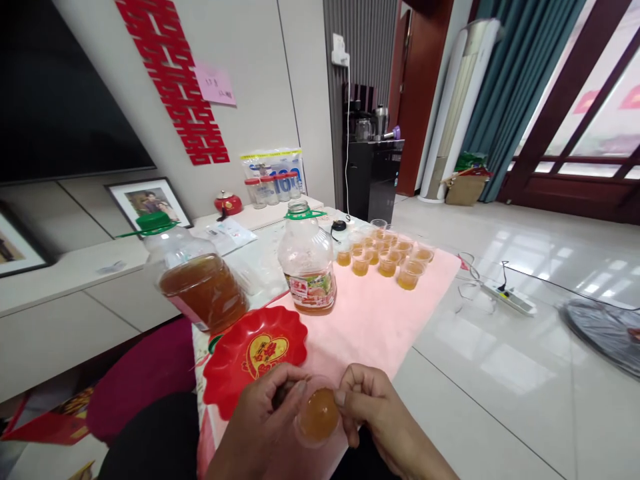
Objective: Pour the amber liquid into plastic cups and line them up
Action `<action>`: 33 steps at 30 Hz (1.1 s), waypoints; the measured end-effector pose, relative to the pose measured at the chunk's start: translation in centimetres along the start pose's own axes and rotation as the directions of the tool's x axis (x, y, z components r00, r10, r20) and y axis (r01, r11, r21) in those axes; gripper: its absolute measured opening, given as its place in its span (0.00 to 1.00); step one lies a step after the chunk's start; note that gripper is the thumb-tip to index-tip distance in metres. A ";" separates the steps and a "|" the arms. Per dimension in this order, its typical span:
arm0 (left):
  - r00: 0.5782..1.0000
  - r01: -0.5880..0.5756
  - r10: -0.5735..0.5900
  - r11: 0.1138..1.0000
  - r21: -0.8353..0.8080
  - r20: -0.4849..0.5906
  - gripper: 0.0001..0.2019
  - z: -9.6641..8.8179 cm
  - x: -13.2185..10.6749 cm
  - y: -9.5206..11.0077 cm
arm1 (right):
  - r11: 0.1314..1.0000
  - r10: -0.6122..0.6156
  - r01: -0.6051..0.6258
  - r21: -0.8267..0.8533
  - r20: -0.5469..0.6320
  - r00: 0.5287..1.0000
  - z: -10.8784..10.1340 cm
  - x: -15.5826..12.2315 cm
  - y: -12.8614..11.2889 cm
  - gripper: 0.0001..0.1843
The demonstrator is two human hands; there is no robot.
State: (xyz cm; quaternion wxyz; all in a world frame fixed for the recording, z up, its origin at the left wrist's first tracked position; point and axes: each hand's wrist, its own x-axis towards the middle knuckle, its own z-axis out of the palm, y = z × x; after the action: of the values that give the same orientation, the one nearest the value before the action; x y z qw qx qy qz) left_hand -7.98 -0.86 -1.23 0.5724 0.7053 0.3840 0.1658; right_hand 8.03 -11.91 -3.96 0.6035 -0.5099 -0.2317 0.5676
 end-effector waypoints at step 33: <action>0.967 -0.202 0.162 0.959 -0.200 -0.198 0.33 7.2 2.0 -8.6 | 0.934 -0.278 0.354 0.046 -0.529 0.802 -13.5 12.8 -6.7 0.17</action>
State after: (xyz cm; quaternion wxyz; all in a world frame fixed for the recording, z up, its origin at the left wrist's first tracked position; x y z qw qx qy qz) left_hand -4.86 -3.82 -11.79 0.5916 0.6528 0.3467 0.3219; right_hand 25.81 -3.74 -6.99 0.7642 -0.5522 -0.1030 0.3169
